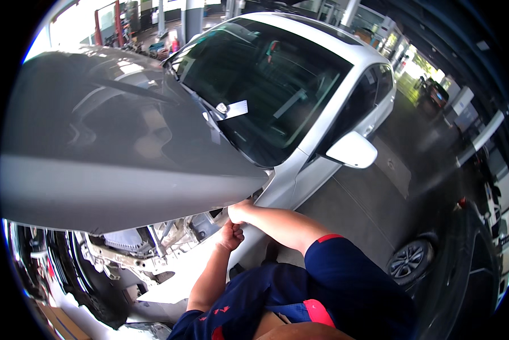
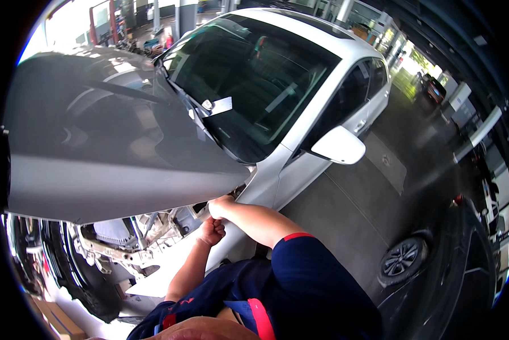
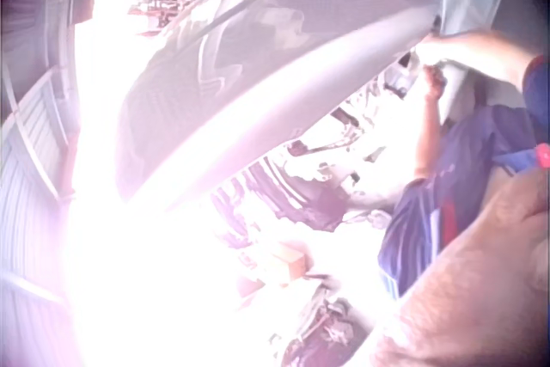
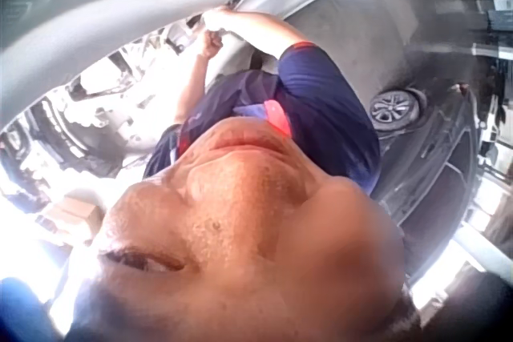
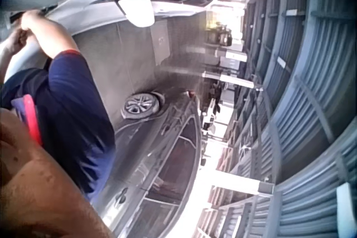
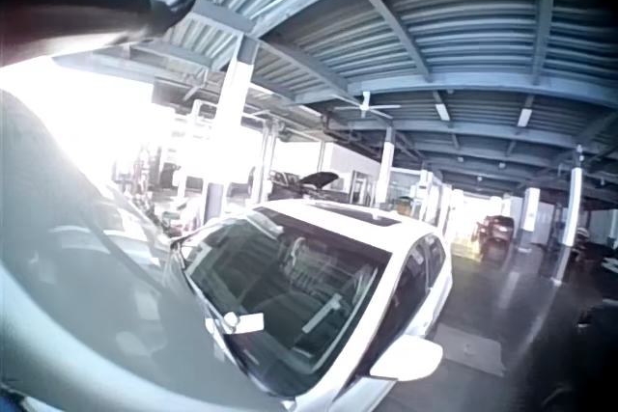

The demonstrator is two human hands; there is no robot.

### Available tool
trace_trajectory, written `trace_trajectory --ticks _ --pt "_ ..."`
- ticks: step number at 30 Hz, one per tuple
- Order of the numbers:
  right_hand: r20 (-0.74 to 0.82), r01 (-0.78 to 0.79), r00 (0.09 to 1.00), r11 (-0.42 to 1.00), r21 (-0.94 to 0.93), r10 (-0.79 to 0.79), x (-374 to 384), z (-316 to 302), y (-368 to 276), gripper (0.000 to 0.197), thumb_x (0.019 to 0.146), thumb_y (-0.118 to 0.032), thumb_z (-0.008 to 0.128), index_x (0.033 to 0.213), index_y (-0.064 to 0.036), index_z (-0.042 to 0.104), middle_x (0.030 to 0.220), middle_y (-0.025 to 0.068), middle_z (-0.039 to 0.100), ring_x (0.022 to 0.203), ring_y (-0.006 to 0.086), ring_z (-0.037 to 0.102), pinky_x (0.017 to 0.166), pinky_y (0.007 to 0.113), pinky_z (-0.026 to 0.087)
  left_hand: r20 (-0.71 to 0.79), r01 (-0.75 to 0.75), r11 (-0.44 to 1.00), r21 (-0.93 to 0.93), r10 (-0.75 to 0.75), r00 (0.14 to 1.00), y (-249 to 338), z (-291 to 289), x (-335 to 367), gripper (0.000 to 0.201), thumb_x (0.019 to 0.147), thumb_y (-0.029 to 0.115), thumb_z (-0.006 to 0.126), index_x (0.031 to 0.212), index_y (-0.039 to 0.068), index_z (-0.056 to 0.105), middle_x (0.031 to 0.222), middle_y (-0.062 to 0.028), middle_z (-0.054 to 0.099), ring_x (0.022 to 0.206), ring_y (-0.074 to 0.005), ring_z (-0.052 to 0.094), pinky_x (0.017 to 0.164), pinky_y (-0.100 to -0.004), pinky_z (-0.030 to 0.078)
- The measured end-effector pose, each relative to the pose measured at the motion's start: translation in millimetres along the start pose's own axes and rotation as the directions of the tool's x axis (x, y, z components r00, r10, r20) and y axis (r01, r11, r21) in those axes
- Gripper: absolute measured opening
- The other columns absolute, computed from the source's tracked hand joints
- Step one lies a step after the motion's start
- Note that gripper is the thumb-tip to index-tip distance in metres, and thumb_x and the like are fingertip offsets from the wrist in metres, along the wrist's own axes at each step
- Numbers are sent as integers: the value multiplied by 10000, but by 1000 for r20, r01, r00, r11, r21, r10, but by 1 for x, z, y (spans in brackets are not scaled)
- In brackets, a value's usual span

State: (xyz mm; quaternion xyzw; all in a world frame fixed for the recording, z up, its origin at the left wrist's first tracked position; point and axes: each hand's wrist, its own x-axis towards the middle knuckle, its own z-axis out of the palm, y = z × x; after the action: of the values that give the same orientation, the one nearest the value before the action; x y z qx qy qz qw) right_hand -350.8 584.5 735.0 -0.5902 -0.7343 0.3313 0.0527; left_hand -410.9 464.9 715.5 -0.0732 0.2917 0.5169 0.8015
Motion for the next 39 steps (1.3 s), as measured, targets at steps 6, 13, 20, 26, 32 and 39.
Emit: trace_trajectory --ticks 6,13,20,26,32,39 --pt "59 78 996 992 -99 -73 -53 -34 -50 254 915 -207 611 1054 -45 749 1089 140 753 982 311 725 827 443 573 -21 -73 996 41 74 997 2 -24 -4 329 1067 413 461 806 217 500 592 87 370 498 -78 329 472 -244 308" --pt "87 288 957 901 -325 -275 -37 -27 -30 296 1002 -197 480 1114 -21 690 1131 192 714 1027 341 689 885 458 541 -14 -53 998 40 54 998 -2 -18 -4 319 1070 402 449 801 234 490 586 92 346 491 -73 317 467 -242 283" --pt "73 280 957 839 -466 -279 -32 -17 -33 325 1014 -200 450 1062 -6 706 1109 195 720 1033 343 690 899 454 543 -29 -44 999 21 44 999 1 -14 -6 331 1073 386 439 788 222 475 586 81 355 491 -86 312 470 -243 283" --pt "386 548 802 304 -779 -456 -31 -11 -29 282 961 -227 548 1085 -65 743 1156 156 723 1104 310 685 901 472 540 -28 -76 997 20 77 997 0 -23 0 332 1071 387 442 784 223 468 588 76 357 491 -86 321 465 -246 284" --pt "443 673 720 380 -635 -534 -42 -25 -29 291 954 -206 544 1137 -47 704 1177 189 700 1129 307 667 966 449 520 -63 -70 997 37 72 995 1 -22 -8 327 1067 391 445 784 228 466 591 80 359 487 -85 322 466 -242 290" --pt "406 431 887 707 -560 -220 -20 -12 -27 354 869 -157 638 1197 -27 676 1174 195 722 1024 335 721 896 427 565 -37 -44 998 55 46 998 0 -20 -5 304 1056 396 465 802 232 496 589 86 356 494 -82 332 469 -248 282"
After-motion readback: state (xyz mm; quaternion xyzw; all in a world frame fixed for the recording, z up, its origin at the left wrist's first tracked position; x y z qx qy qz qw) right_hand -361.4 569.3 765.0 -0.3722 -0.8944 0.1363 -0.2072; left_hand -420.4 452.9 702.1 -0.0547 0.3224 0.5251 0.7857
